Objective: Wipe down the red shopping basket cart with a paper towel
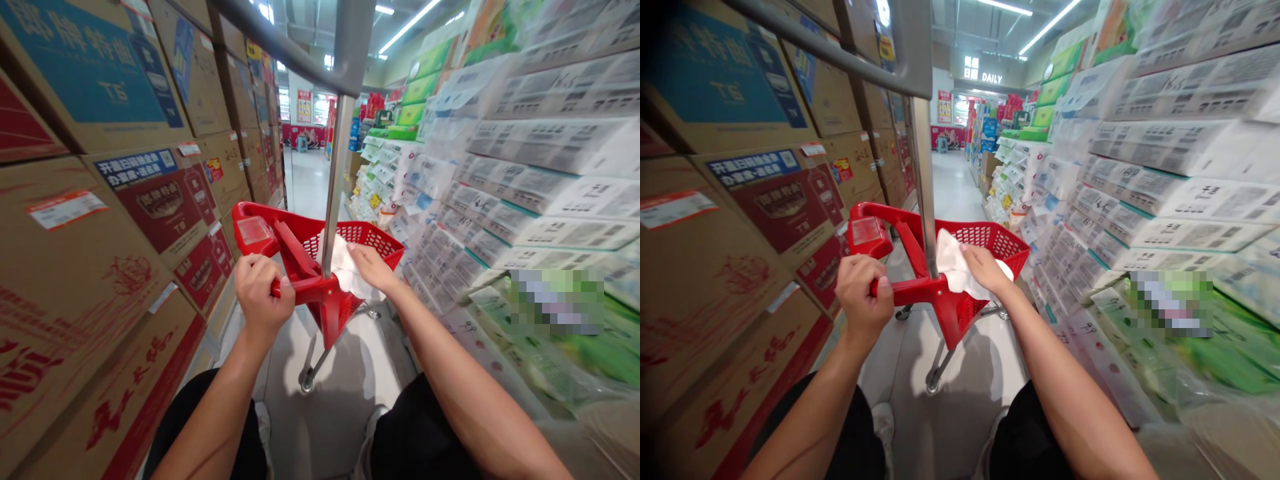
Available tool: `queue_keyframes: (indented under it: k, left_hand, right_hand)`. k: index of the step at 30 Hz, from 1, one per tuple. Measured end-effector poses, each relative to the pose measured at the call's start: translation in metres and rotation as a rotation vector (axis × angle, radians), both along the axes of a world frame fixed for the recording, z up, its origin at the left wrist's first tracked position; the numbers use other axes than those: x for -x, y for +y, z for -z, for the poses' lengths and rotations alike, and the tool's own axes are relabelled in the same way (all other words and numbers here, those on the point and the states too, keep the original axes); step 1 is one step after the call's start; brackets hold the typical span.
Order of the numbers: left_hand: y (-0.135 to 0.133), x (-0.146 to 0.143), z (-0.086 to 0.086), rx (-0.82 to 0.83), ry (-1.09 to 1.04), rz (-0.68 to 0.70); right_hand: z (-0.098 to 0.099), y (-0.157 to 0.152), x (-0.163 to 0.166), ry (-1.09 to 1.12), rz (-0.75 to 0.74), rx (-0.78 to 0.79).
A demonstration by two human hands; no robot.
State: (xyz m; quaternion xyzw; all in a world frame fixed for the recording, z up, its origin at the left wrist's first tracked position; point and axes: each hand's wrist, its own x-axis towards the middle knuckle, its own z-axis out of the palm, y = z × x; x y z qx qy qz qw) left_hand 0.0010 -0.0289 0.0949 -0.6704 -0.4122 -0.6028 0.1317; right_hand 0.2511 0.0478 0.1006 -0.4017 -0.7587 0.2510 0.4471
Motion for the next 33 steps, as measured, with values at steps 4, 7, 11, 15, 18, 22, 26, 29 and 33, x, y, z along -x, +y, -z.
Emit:
queue_keyframes:
  k: [4, 7, 11, 15, 18, 22, 26, 29, 33]
  left_hand:
    - [0.002, 0.011, 0.001, 0.019, -0.007, 0.028]
    - [0.010, 0.024, 0.001, 0.045, -0.032, 0.013]
    - [0.020, 0.040, -0.002, 0.072, -0.093, -0.027]
    - [0.026, 0.047, -0.003, 0.084, -0.142, -0.085]
    - [0.031, 0.050, -0.001, 0.070, -0.121, -0.113]
    - [0.036, 0.054, 0.002, 0.047, -0.159, -0.115]
    - [0.037, 0.056, 0.006, 0.030, -0.177, -0.155]
    - [0.037, 0.056, 0.007, 0.025, -0.179, -0.183]
    - [0.035, 0.053, 0.004, 0.049, -0.203, -0.226]
  right_hand:
    - [0.010, -0.015, 0.014, -0.266, -0.123, 0.013]
    - [0.017, -0.018, 0.004, -0.413, -0.076, -0.031]
    - [0.027, -0.011, -0.022, -0.539, 0.036, -0.020]
    - [0.032, -0.012, -0.038, -0.545, 0.007, -0.046]
    - [0.031, -0.024, -0.034, -0.546, -0.047, -0.174]
    - [0.036, -0.044, -0.009, -0.610, -0.055, -0.384]
    - [0.047, -0.055, 0.012, -0.612, -0.010, -0.512]
    - [0.049, -0.060, 0.016, -0.607, 0.053, -0.540]
    - [0.041, -0.077, 0.019, -0.548, -0.004, -0.608]
